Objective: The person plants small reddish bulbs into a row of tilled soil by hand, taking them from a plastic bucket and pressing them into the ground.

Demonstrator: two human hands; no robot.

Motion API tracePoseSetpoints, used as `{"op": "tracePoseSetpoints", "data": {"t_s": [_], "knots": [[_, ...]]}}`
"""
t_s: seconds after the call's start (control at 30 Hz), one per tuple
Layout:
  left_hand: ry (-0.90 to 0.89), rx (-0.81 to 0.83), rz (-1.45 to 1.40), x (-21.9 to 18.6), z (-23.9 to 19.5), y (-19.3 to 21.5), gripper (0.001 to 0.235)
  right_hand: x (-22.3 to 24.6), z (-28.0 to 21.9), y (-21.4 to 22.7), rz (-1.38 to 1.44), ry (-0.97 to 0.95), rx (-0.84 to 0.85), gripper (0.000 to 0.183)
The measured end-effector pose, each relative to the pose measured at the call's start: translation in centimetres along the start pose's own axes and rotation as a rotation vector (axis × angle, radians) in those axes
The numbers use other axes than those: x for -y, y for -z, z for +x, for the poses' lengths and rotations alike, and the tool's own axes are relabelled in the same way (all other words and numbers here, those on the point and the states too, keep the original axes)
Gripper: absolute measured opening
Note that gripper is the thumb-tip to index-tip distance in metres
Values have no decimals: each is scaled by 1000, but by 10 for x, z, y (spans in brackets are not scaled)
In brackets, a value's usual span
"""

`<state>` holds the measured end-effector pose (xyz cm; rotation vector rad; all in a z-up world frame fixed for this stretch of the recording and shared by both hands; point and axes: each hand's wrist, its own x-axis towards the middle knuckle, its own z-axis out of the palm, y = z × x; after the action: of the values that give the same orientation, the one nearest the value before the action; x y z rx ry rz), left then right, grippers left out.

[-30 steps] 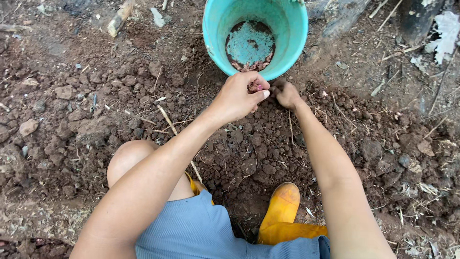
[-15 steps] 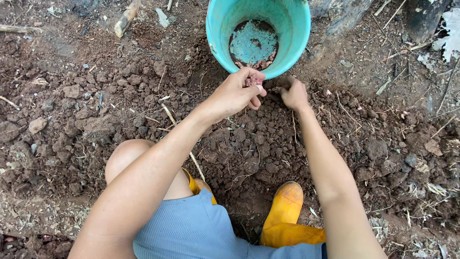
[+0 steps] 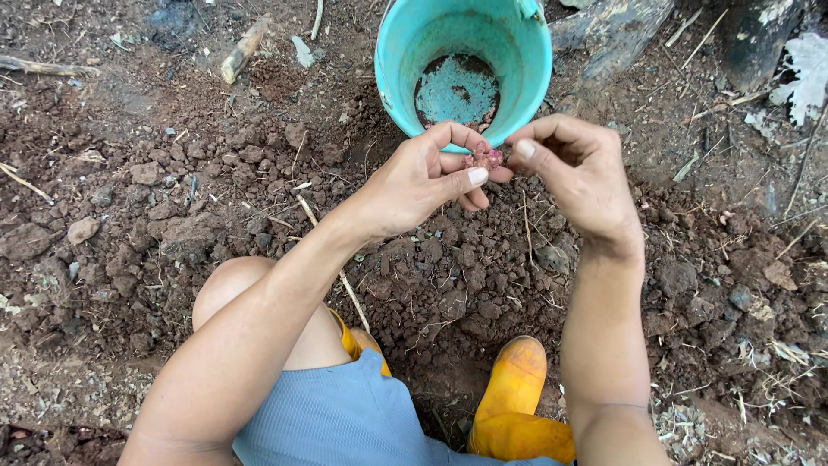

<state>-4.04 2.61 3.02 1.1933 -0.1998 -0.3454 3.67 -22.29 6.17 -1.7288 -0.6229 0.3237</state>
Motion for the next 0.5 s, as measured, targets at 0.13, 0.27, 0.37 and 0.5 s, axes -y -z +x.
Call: {"op": "tracePoseSetpoints", "data": {"t_s": [0.13,0.27,0.37,0.5], "knots": [[-69,-42,20,1,-9,0,38,7,-8,-15,71,55,17,12],[-95,-64,55,-8,-21,-3,39,-7,-14,-23,255,93,36,15],[-91,-61,82,-15,-26,-5,38,-5,-17,-30,295,98,25,13],[-88,-88,8,-23,-33,-11,46,11,-14,-35,298,121,-1,10]]}}
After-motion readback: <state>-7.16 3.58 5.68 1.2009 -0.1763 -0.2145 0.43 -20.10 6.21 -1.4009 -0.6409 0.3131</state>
